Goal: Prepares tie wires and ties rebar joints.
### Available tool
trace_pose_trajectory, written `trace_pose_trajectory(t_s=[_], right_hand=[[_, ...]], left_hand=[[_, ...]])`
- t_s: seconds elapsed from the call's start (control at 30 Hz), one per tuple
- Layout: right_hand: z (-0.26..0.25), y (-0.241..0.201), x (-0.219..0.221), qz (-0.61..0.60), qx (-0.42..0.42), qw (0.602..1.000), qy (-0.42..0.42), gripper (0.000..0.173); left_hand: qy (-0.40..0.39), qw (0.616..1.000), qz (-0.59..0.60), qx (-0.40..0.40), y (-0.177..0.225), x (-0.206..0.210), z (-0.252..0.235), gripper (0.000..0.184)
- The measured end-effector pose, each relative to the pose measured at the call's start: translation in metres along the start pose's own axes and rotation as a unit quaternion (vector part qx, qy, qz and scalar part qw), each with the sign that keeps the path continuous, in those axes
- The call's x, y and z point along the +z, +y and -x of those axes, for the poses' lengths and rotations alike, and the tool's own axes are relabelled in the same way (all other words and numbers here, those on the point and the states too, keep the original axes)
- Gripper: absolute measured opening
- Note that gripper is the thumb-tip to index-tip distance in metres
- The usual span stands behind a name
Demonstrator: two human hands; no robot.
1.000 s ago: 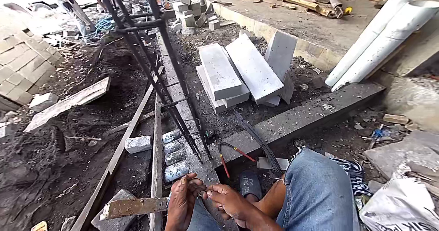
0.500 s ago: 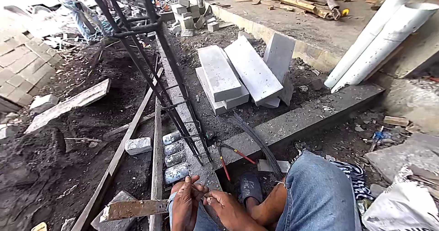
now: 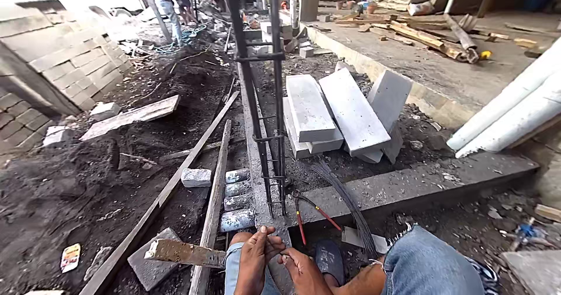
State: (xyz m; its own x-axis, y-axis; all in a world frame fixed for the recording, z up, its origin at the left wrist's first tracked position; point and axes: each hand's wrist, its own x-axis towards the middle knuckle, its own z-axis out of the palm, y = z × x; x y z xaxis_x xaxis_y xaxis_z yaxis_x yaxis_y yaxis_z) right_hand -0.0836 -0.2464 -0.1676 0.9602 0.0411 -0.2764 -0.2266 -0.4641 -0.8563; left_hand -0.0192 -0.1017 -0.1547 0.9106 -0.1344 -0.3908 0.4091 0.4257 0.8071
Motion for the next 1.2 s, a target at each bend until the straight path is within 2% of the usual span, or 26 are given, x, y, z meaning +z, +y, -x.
trace_pose_trajectory(t_s=[0.1, 0.27, 0.53, 0.9, 1.0, 1.07, 1.13, 1.2], right_hand=[[0.0, 0.004, 0.001, 0.002, -0.027, 1.0, 0.001, 0.033], [0.002, 0.005, 0.0, -0.001, -0.053, 0.999, 0.009, 0.031], [0.007, 0.01, 0.004, -0.002, -0.048, 0.999, -0.004, 0.029], [0.004, 0.013, 0.003, 0.049, -0.034, 0.998, -0.024, 0.031], [-0.015, 0.013, -0.024, 0.134, 0.006, 0.987, -0.091, 0.036], [-0.036, 0.007, -0.057, 0.246, 0.065, 0.956, -0.143, 0.037], [-0.059, 0.006, -0.093, 0.363, 0.124, 0.911, -0.149, 0.035], [-0.082, 0.01, -0.123, 0.434, 0.149, 0.881, -0.113, 0.036]], left_hand=[[0.005, 0.999, 0.033, -0.03, 0.003, -0.002, -0.002, 0.044], [0.006, 0.998, 0.048, -0.035, 0.002, -0.002, -0.004, 0.045], [0.011, 0.995, 0.082, -0.064, -0.009, -0.01, -0.004, 0.045], [0.076, 0.985, 0.139, -0.066, -0.025, -0.007, -0.008, 0.043], [0.088, 0.985, 0.124, -0.086, -0.036, -0.005, -0.019, 0.045], [0.067, 0.987, 0.06, -0.131, -0.047, -0.007, -0.031, 0.044], [0.044, 0.985, -0.023, -0.163, -0.059, -0.013, -0.044, 0.04], [0.035, 0.982, -0.106, -0.153, -0.069, -0.016, -0.059, 0.035]])
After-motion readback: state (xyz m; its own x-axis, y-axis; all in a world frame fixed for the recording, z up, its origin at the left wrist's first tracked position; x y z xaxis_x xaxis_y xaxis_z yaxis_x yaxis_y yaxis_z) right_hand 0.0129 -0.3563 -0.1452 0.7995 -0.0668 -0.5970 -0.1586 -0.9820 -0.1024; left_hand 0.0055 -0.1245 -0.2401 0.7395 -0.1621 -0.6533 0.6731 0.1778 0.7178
